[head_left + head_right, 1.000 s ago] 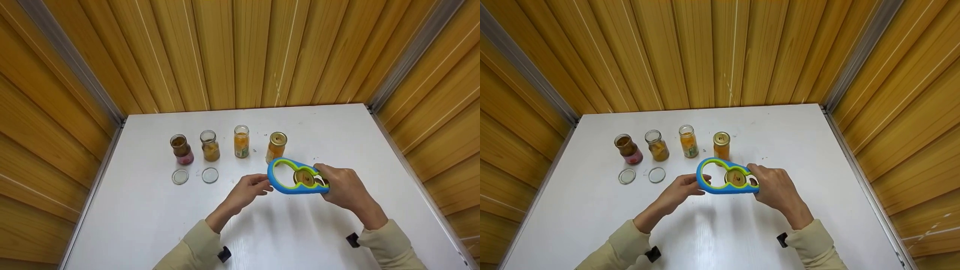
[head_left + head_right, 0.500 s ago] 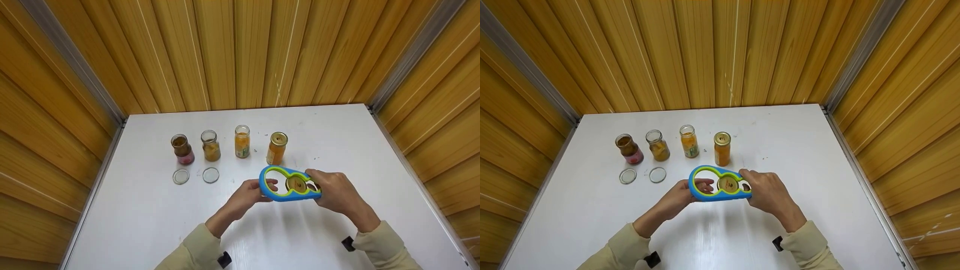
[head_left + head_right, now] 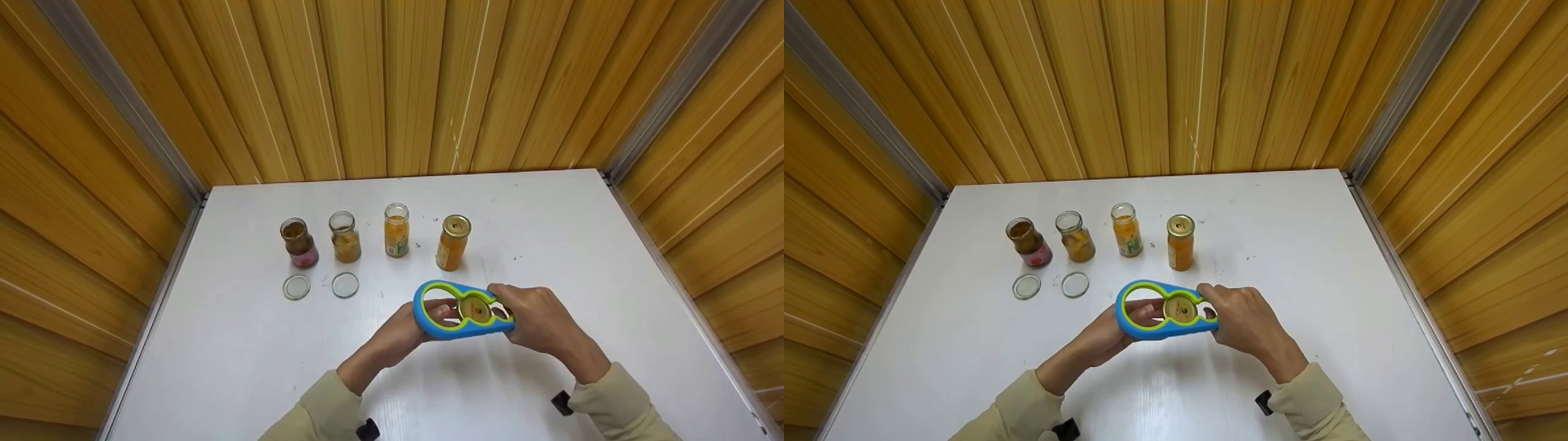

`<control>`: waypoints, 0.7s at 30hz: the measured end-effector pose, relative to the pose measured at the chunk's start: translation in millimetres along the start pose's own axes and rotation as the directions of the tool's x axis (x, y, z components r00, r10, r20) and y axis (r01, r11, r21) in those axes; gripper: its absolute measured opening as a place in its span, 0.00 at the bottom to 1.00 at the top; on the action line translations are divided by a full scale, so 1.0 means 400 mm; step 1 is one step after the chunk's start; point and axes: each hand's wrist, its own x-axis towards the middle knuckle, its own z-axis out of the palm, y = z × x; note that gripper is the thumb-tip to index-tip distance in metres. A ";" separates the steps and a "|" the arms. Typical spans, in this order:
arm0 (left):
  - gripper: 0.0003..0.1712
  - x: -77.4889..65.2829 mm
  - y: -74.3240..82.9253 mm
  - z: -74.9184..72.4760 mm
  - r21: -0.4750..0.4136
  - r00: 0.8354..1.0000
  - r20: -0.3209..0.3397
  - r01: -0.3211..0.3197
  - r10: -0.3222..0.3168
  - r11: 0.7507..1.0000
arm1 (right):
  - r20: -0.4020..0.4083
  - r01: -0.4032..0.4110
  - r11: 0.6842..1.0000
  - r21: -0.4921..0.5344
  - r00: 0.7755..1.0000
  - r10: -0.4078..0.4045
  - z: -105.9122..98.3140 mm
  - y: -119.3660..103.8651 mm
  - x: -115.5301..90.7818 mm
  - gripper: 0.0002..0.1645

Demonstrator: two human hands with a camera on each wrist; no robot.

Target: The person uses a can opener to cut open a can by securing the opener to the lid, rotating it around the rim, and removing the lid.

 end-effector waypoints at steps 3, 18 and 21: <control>0.26 -0.003 -0.006 0.001 -0.055 1.000 0.023 -0.001 0.002 0.998 | -0.001 0.011 1.000 0.018 1.000 -0.011 0.007 -0.003 0.002 0.37; 0.27 -0.007 -0.020 0.011 -0.157 0.997 0.071 0.034 -0.023 0.987 | 0.033 -0.004 0.999 0.046 0.999 0.003 0.025 -0.016 0.001 0.36; 0.26 -0.007 -0.023 0.011 -0.164 0.997 0.076 0.036 -0.024 0.986 | 0.034 0.001 0.999 0.051 0.999 -0.002 0.029 -0.017 0.001 0.34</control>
